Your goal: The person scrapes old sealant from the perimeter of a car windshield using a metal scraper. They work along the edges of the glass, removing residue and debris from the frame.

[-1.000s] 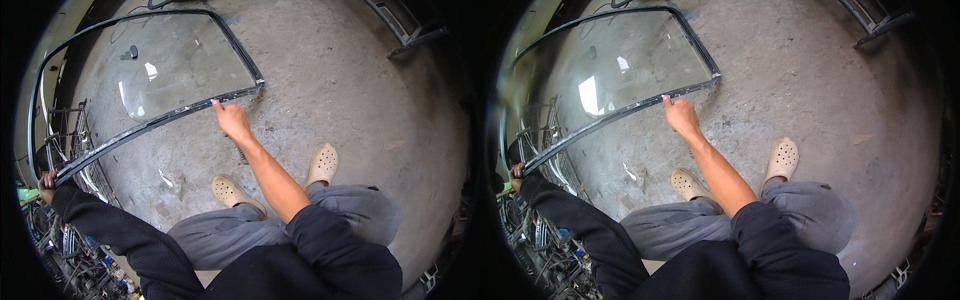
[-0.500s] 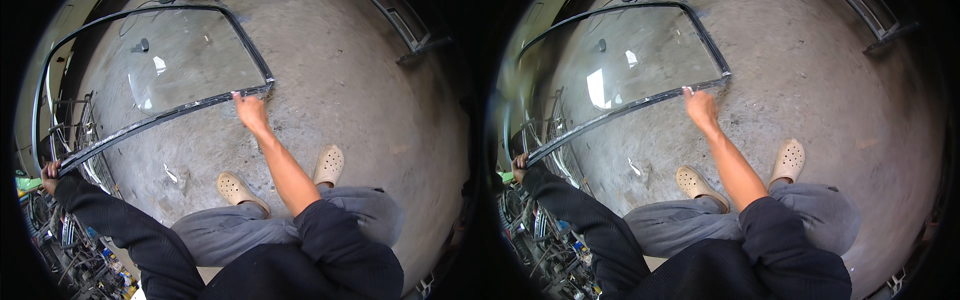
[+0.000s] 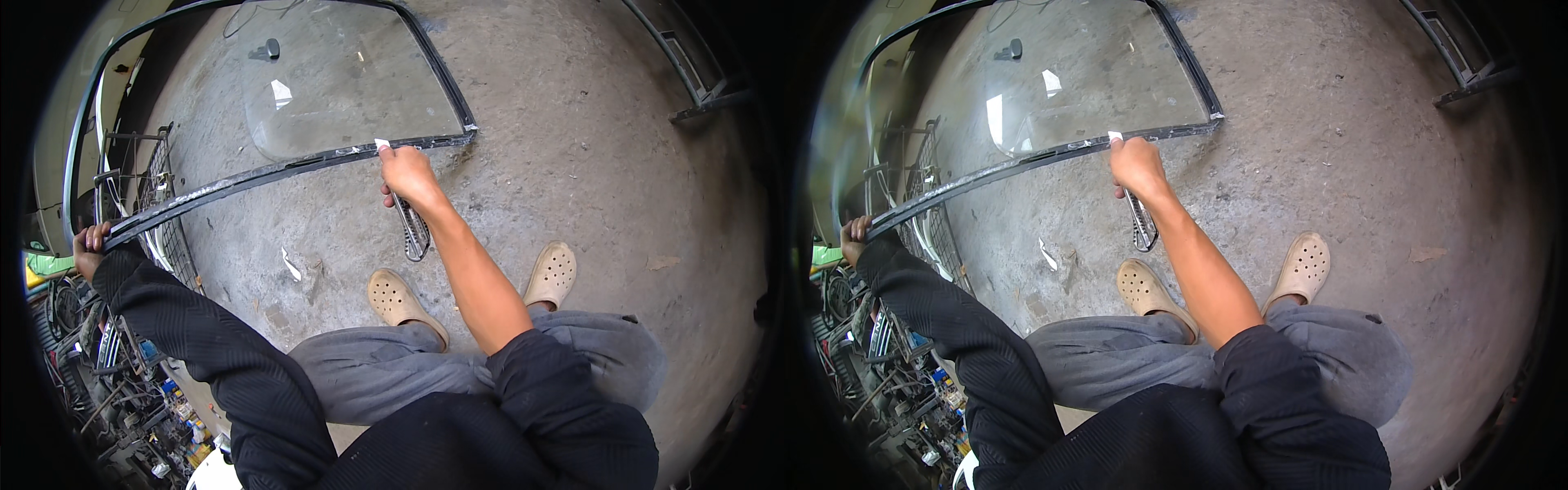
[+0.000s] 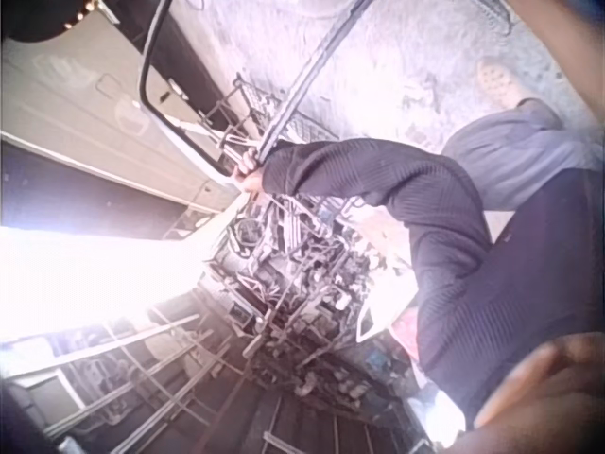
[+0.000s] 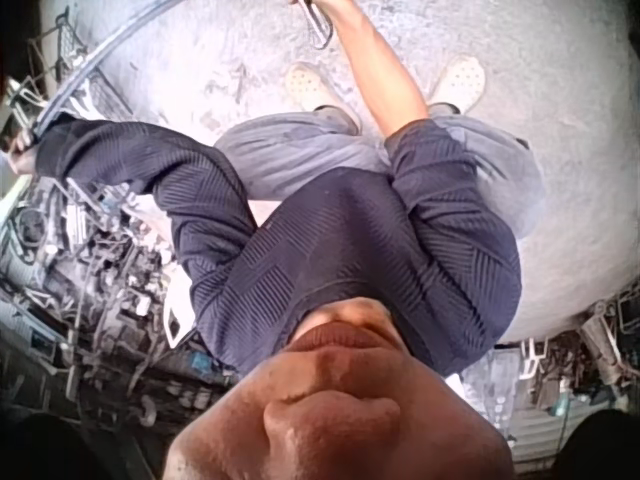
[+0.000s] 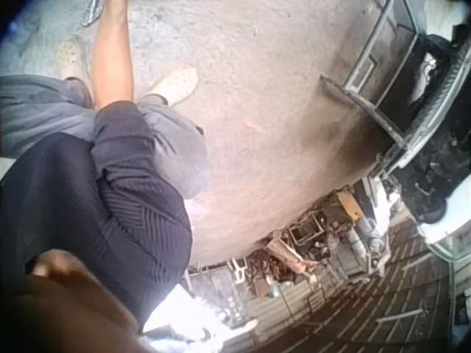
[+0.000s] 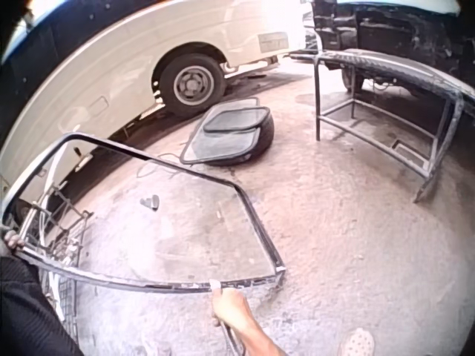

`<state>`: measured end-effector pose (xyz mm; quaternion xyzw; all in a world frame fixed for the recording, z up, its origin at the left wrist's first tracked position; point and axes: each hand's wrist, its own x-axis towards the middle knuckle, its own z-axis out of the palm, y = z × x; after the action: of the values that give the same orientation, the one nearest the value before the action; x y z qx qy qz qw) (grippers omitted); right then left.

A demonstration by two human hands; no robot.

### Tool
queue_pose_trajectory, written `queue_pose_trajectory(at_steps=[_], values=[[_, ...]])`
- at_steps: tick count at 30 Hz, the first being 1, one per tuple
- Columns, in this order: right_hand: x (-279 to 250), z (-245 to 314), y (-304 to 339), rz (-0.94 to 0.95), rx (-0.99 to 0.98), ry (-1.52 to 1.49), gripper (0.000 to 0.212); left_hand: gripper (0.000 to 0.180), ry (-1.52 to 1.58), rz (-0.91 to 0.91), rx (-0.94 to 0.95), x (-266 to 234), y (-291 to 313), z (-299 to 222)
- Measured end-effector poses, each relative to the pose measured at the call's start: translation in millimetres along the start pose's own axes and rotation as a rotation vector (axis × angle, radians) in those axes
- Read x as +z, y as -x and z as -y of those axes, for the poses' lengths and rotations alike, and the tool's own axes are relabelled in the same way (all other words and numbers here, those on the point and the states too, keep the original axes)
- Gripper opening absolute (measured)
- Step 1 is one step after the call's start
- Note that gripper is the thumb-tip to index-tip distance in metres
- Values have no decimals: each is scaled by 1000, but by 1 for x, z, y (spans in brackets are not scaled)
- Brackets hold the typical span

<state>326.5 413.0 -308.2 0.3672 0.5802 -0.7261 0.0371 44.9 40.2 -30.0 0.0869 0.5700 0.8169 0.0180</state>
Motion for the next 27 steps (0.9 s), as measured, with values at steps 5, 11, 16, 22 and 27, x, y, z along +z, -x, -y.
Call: queue_pose_trajectory(at_steps=[5, 11, 16, 22, 27], values=[[11, 16, 12, 104, -27, -12, 48, 29, 57, -10, -10, 12, 5, 3], [23, 25, 22, 121, -52, 24, 49, 28, 27, -68, 59, 31, 20, 10], [11, 15, 6, 43, -13, 25, 51, 27, 27, -122, 74, 46, 29, 19], [8, 26, 15, 56, 9, 107, 50, 27, 22, -153, 91, 54, 40, 21], [23, 28, 27, 46, -95, 190, 53, 27, -24, -180, 168, 77, 51, 28]])
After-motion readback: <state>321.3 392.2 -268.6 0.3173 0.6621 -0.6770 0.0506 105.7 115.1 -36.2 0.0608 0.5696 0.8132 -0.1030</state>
